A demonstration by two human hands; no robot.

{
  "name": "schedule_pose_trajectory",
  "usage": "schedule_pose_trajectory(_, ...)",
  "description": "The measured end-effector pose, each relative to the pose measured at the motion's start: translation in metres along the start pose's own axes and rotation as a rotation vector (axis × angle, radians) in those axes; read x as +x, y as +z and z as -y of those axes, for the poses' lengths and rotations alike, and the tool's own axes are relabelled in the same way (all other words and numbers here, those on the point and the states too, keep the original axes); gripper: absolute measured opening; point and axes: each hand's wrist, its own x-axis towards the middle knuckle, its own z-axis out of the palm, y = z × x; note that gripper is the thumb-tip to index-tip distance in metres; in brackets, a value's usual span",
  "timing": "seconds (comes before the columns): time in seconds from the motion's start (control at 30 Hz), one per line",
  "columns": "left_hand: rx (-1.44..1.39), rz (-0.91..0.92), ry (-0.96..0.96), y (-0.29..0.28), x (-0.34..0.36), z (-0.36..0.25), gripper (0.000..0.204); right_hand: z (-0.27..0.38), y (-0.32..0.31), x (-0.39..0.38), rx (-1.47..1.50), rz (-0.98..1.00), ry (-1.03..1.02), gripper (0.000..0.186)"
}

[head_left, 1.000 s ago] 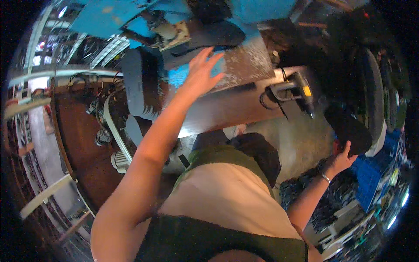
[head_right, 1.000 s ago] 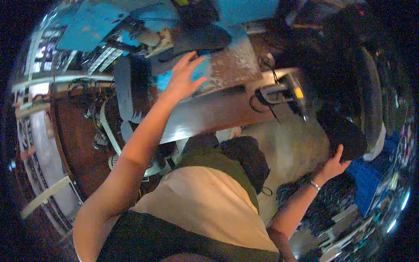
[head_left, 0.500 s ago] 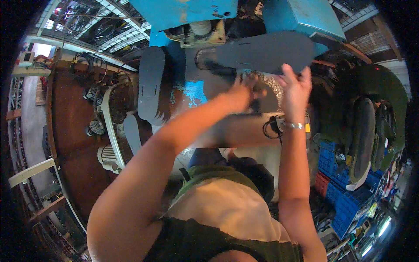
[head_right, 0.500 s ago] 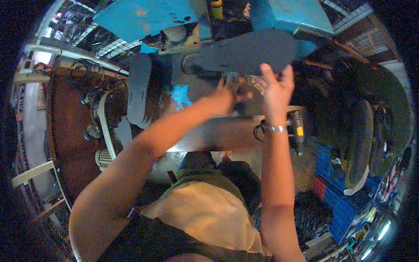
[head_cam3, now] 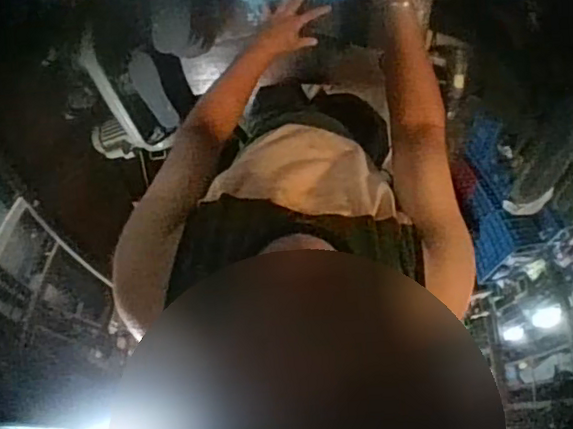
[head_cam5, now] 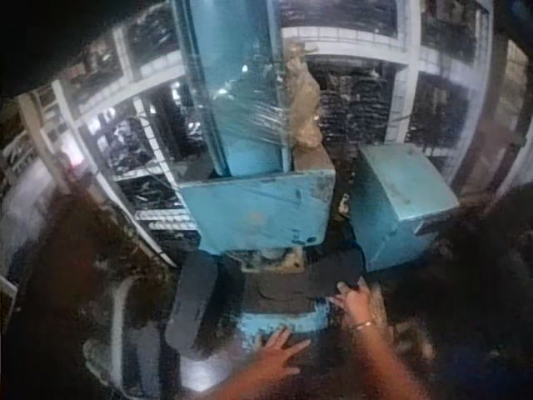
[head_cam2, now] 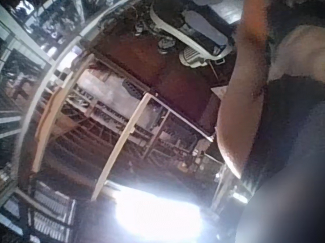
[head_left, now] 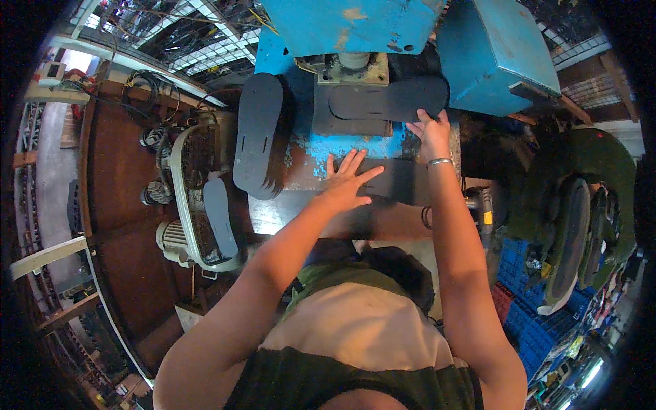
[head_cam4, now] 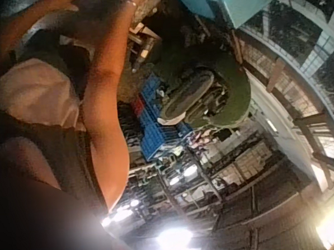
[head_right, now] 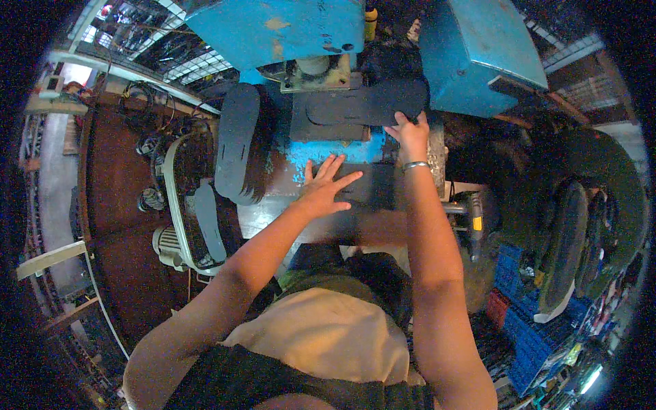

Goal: The person repeatedly presses black shoe insoles against a grinding machine to smooth their surfaces. After processing several insoles, the person stacks them and briefly inspects the finished pieces.

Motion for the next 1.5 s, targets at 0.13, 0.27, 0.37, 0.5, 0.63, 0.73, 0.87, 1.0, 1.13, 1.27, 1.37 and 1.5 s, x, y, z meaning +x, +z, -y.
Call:
schedule_pose_trajectory(0.13, -0.036, -0.01, 0.002, 0.004, -0.001, 0.004, 0.1, -0.001, -0.003, 0.003, -0.037, 0.05, -0.022, 0.039)
schedule_pose_trajectory(0.27, -0.071, -0.115, 0.038, 0.001, -0.01, 0.018, 0.098, -0.002, -0.003, 0.008, -0.074, 0.025, -0.022, 0.04)
schedule_pose_trajectory(0.37, -0.283, -0.153, 0.016, -0.006, -0.035, 0.026, 0.09, -0.003, -0.001, 0.009, -0.058, 0.023, -0.033, 0.042)
schedule_pose_trajectory(0.5, -0.412, -0.366, 0.049, -0.026, -0.105, 0.027, 0.081, -0.002, -0.003, 0.008, -0.057, 0.05, -0.043, 0.044)
schedule_pose_trajectory(0.63, -0.364, -0.627, -0.019, -0.056, -0.185, 0.036, 0.084, 0.0, -0.005, 0.008, -0.046, 0.053, -0.009, 0.045)
schedule_pose_trajectory(0.73, -0.261, -0.974, -0.183, -0.078, -0.212, 0.045, 0.078, 0.001, -0.004, 0.009, -0.044, 0.107, -0.019, 0.045)
schedule_pose_trajectory(0.87, -0.151, -1.122, -0.572, -0.101, -0.175, 0.066, 0.085, 0.002, -0.003, 0.007, -0.094, 0.07, -0.002, 0.042)
schedule_pose_trajectory(1.0, -0.146, -0.893, -0.731, -0.101, -0.129, 0.077, 0.09, 0.005, -0.005, 0.007, -0.135, 0.097, 0.017, 0.04)
schedule_pose_trajectory(1.13, -0.145, -1.046, -0.657, -0.069, -0.17, 0.099, 0.091, 0.009, -0.006, 0.009, -0.087, 0.123, 0.029, 0.045)
schedule_pose_trajectory(1.27, -0.296, -1.171, -0.881, -0.021, -0.269, 0.194, 0.09, 0.01, -0.003, 0.007, -0.179, 0.069, 0.02, 0.042)
schedule_pose_trajectory(1.37, -0.275, -0.792, -1.295, 0.038, -0.327, 0.253, 0.098, 0.011, -0.001, 0.005, -0.193, 0.077, 0.017, 0.044)
schedule_pose_trajectory(1.5, -0.348, -0.601, -1.285, 0.104, -0.344, 0.281, 0.117, 0.012, -0.002, 0.009, -0.14, 0.109, 0.047, 0.05)
